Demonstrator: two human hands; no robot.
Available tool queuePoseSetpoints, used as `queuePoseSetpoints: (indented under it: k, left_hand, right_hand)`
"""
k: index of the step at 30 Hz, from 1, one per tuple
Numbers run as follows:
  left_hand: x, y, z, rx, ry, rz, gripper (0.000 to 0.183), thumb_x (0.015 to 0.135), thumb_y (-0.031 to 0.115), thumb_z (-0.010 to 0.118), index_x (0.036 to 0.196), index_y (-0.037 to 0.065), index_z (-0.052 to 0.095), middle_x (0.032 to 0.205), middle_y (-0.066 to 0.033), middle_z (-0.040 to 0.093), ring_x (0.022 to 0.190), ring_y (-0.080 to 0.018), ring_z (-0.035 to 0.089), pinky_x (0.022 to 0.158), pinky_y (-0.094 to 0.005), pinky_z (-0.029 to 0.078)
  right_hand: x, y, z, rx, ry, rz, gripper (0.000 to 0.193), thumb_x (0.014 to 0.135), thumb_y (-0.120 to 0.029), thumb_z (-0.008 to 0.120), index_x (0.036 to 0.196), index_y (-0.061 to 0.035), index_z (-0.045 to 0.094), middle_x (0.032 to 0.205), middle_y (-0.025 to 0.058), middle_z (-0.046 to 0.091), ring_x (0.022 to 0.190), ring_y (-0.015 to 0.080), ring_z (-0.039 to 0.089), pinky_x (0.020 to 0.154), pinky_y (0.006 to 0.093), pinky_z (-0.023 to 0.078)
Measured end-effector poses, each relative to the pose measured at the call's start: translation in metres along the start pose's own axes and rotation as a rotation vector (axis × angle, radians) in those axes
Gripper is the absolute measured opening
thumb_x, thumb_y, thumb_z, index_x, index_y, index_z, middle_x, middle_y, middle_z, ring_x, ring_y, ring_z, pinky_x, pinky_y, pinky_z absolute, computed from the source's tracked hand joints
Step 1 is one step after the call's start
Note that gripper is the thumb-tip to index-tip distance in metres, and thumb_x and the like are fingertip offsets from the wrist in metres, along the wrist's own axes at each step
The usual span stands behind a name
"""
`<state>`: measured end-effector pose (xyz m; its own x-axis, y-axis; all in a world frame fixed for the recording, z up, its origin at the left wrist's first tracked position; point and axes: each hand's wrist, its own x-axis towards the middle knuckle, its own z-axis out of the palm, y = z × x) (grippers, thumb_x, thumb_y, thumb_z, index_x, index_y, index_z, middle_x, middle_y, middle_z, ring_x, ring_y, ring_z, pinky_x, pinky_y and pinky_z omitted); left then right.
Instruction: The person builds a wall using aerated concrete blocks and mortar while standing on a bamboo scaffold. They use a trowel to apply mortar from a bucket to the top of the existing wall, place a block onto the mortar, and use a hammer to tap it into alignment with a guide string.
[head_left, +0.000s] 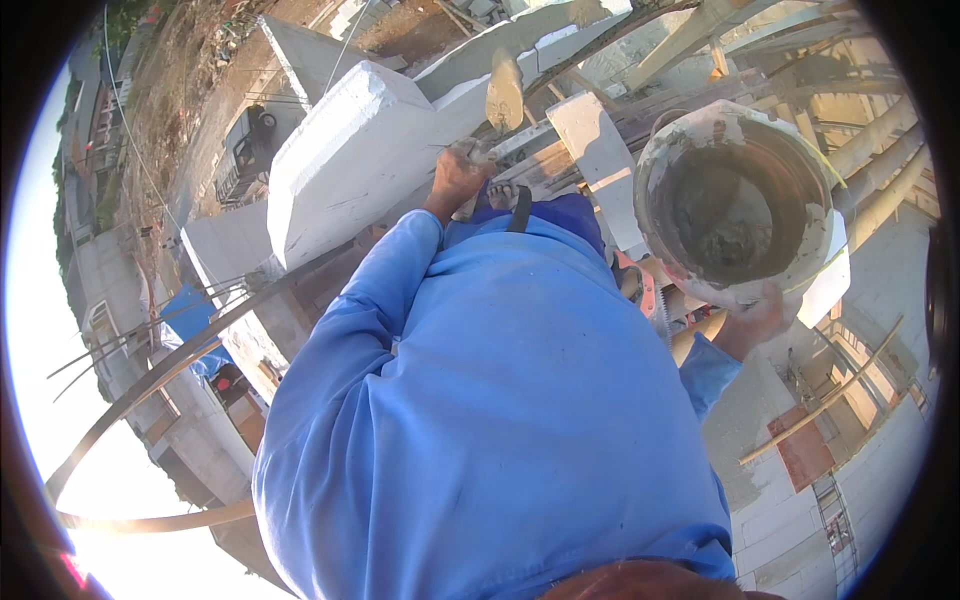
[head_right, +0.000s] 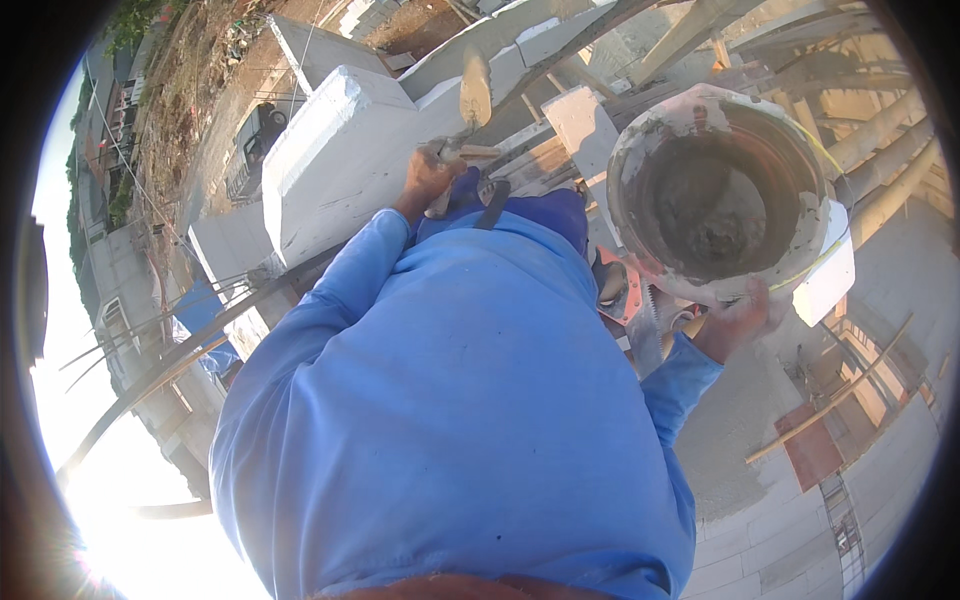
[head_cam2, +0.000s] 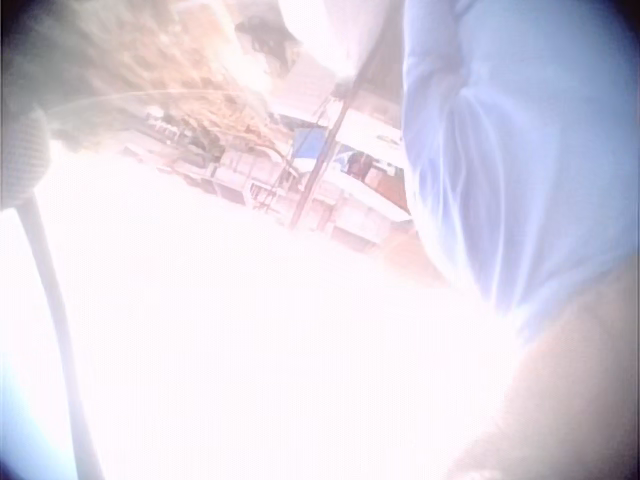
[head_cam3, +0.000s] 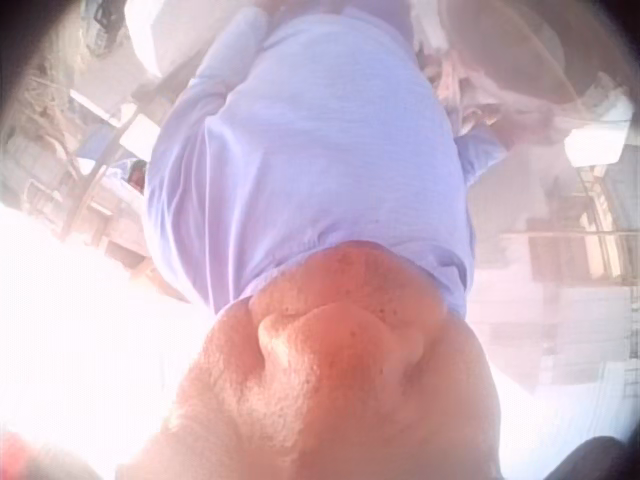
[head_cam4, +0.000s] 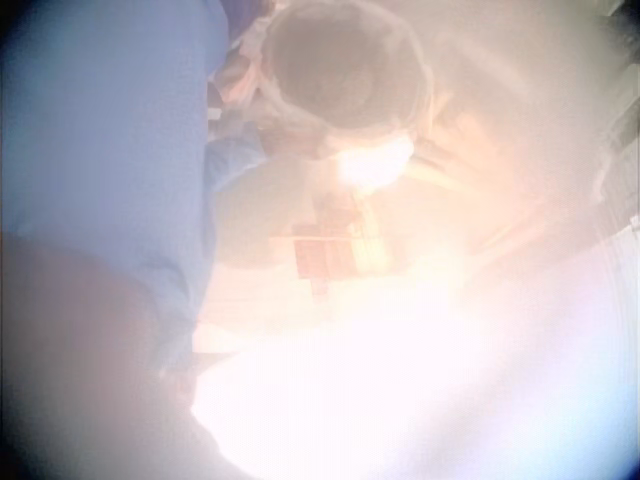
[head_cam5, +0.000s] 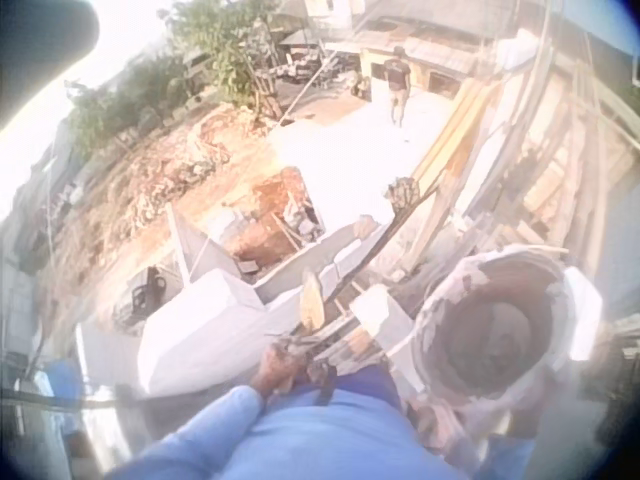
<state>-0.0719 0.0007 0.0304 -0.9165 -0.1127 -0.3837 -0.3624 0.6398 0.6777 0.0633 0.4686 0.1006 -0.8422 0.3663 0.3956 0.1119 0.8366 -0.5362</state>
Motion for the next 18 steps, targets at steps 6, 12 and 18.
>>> queuePoseSetpoints:
  k: [6,12,18]
  left_hand:
    - [0.000,-0.014,-0.035,-0.434,0.164,-0.391,0.038,0.068,0.019,0.068,0.097,-0.006,0.064,0.079,-0.0165,0.065,0.067,-0.0267,0.063,0.061,-0.0368,0.051]
    - [-0.021,0.008,-0.076,-0.621,0.206,-0.405,0.021,0.074,0.015,0.063,0.089,0.000,0.064,0.070,-0.0095,0.060,0.051,-0.0189,0.057,0.045,-0.0319,0.047]
    - [-0.065,0.052,-0.121,-0.507,0.115,-0.403,0.027,0.078,0.020,0.060,0.095,-0.001,0.063,0.072,-0.0091,0.059,0.051,-0.0173,0.057,0.044,-0.0299,0.046]
  right_hand:
    - [0.052,-0.030,0.014,-0.083,-0.088,-0.201,0.032,0.073,-0.027,0.065,0.090,-0.0002,0.062,0.075,0.0118,0.064,0.068,0.0280,0.064,0.060,0.0342,0.051]
    - [0.074,-0.054,0.034,0.564,-0.051,0.426,0.031,0.071,-0.015,0.063,0.095,0.0039,0.060,0.090,0.0147,0.065,0.080,0.0265,0.064,0.066,0.0349,0.052]
    - [0.069,-0.011,0.044,0.441,-0.124,0.300,0.027,0.075,-0.008,0.059,0.099,0.0036,0.059,0.090,0.0105,0.059,0.085,0.0194,0.059,0.066,0.0314,0.051]
